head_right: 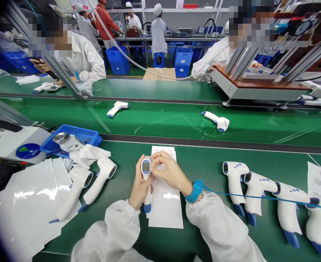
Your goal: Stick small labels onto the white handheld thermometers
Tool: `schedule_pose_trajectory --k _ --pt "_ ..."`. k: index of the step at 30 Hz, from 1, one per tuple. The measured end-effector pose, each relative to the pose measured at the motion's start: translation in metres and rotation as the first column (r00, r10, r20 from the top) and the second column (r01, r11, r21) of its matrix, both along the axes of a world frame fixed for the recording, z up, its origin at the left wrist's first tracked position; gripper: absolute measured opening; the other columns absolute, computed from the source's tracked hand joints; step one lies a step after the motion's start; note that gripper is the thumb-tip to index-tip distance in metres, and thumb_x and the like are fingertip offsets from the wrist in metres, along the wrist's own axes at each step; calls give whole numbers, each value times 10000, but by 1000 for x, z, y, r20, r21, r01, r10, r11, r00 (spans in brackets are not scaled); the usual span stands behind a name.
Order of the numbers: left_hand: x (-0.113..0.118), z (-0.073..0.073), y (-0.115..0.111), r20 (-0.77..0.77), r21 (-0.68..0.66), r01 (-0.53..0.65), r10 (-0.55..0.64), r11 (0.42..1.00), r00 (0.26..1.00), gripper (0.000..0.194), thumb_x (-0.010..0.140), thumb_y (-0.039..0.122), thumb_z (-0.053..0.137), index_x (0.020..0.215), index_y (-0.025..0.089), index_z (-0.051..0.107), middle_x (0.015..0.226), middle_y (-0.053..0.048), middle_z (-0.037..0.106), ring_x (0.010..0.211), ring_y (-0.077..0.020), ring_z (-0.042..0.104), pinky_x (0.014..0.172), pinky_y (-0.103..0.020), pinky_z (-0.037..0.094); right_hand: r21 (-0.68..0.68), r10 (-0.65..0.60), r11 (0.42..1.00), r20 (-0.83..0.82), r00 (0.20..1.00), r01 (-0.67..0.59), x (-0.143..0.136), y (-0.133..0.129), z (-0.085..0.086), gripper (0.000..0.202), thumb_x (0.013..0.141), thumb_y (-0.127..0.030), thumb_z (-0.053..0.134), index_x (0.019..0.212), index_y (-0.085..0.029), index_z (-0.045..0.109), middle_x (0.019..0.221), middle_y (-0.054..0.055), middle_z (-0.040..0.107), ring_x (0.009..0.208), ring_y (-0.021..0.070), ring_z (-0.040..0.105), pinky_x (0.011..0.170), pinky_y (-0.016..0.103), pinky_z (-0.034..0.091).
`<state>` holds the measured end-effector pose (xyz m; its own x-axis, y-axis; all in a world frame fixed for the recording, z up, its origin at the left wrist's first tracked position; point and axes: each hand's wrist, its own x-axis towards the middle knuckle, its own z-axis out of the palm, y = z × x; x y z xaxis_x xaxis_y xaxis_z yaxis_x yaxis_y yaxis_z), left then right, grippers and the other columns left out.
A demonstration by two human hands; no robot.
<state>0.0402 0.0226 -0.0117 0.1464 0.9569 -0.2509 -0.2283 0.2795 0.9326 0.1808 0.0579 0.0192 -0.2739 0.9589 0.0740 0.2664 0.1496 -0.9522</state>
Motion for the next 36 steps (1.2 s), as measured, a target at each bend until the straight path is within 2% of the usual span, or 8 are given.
schedule_pose_trajectory --k 2,5,12,18,25,32,36 --pt "-1 -2 1 -10 3 3 -3 1000 1000 762 788 199 595 1438 355 228 1339 -89 479 486 -40 465 363 -189 413 6 15 1000 -5 1000 -15 -4 7 1 75 745 -142 628 725 -215 627 1095 41 639 1080 192 576 997 371 403" --pt "-2 -4 1 -41 -3 -12 12 1000 999 792 733 128 567 1434 337 264 1383 -93 449 513 -56 493 366 -196 404 -29 38 999 -8 999 -38 -6 15 4 55 768 -175 618 726 -210 623 1042 40 673 1026 190 612 951 360 440" --pt "-3 -4 -1 -7 29 21 -21 999 1000 793 749 146 532 1456 353 239 1502 -81 315 549 -64 496 407 -214 413 -48 24 999 25 999 -23 -8 19 8 54 764 -216 627 710 -207 622 989 41 690 968 196 636 904 356 463" --pt "-4 -1 -2 9 24 38 -38 999 999 777 762 151 509 1457 356 230 1531 -80 258 532 -49 482 414 -218 426 -78 21 997 52 998 -17 -8 21 10 52 749 -214 626 698 -205 624 977 37 696 956 199 640 898 354 462" --pt "-5 1 -2 34 -4 34 -33 999 999 767 772 191 509 1468 344 225 1488 -94 336 521 -65 493 406 -236 421 -92 31 995 65 997 -25 -8 24 13 32 732 -202 626 701 -200 630 958 37 702 941 203 644 871 348 474" --pt "-5 1 -1 26 -9 58 -58 998 998 722 808 167 467 1453 367 211 1514 -66 281 517 -40 467 422 -221 420 -99 56 994 76 996 -49 -8 27 14 54 742 -196 619 692 -195 640 917 33 699 909 196 648 844 328 478" --pt "-6 -1 -2 36 -7 77 -77 997 996 716 826 168 457 1456 373 185 1497 -63 297 549 -49 471 432 -215 430 -98 58 994 80 995 -50 -8 27 15 59 743 -187 617 691 -191 645 920 34 699 907 196 648 844 323 474"
